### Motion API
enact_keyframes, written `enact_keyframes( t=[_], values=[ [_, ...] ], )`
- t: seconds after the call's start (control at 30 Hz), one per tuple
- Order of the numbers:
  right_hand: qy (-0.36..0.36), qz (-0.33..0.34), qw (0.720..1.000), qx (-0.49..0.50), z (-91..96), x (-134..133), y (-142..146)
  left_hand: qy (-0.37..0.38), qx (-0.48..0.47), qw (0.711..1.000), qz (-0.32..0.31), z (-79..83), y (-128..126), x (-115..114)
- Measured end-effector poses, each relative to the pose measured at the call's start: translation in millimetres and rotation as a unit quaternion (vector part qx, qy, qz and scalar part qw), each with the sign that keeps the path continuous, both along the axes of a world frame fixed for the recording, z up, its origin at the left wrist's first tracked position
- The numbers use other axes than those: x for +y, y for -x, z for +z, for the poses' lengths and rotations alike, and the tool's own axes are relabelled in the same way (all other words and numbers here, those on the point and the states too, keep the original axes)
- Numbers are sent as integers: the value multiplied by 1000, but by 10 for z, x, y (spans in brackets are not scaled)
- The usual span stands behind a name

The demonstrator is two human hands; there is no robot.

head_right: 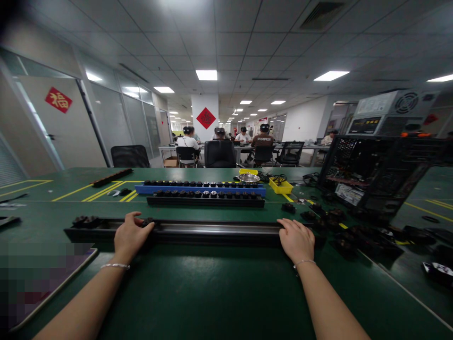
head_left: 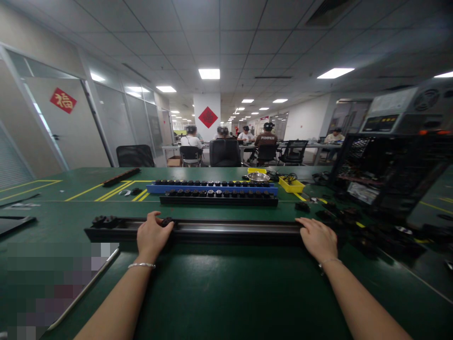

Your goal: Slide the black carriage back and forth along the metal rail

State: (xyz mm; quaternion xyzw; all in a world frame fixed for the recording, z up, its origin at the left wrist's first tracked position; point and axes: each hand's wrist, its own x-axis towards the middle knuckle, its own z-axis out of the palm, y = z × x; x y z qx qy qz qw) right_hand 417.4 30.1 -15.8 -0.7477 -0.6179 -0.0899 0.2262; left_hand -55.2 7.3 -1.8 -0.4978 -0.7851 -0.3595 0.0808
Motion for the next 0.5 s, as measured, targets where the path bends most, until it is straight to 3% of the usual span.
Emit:
enact_keyframes(
  t=[0.5],
  values=[
    [-22,-8,1000,-14,-25,8,10,5,20,999,-36,-34,-86,18]
  ],
)
